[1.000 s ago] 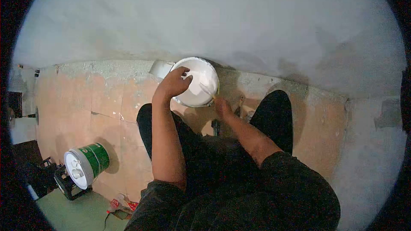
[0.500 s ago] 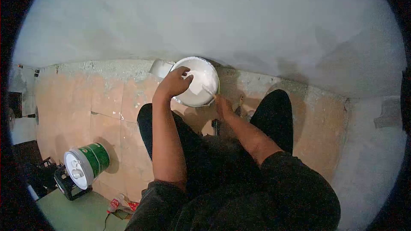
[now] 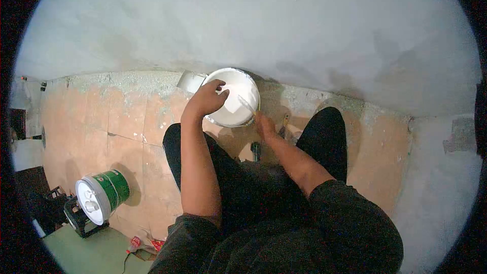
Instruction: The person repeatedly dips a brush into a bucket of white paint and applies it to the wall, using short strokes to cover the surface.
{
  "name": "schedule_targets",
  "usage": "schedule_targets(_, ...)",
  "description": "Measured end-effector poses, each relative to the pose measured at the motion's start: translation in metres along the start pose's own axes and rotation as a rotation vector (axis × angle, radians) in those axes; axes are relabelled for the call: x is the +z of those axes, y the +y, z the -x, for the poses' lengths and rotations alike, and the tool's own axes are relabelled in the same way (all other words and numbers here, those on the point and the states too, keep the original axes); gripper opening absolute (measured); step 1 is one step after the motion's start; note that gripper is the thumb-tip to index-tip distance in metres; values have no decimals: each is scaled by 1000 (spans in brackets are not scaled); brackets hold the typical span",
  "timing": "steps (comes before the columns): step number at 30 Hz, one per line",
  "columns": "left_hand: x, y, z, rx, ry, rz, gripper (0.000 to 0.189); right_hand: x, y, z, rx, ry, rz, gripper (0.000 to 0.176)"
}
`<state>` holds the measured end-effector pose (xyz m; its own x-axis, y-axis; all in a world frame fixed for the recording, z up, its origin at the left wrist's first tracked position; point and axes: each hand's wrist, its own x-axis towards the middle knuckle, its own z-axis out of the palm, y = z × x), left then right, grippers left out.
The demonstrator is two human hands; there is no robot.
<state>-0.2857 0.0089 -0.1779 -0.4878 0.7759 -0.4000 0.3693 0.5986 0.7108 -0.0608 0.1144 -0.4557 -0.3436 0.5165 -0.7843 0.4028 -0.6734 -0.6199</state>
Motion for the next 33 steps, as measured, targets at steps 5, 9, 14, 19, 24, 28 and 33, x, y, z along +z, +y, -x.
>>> schedule_targets(5, 1, -6, -2, 36, -5, 0, 45, -3, 9, -2, -117, -89, -135, 26)
schedule_targets(9, 1, -4, -1, 27, 8, -36, 44, 14, 0, -1, -23, 54, -53, 33)
schedule_targets(14, 2, -6, -1, 38, 10, -41, 44, -1, 1, -2, -389, 128, 650, 17)
schedule_targets(19, 1, -4, 0, 37, 19, 1, 45, -2, -3, 6, -469, 14, 774, 19)
schedule_targets(24, 1, -3, 2, 25, 31, 15, 45, -4, 3, -13, -811, 224, 1287, 21)
schedule_targets(28, 2, -7, -2, 29, 12, -3, 44, 6, -24, 31, -172, 11, 164, 20)
schedule_targets(33, 2, -2, -2, 7, 7, 23, 45, 6, -23, 12, -574, 142, 955, 26)
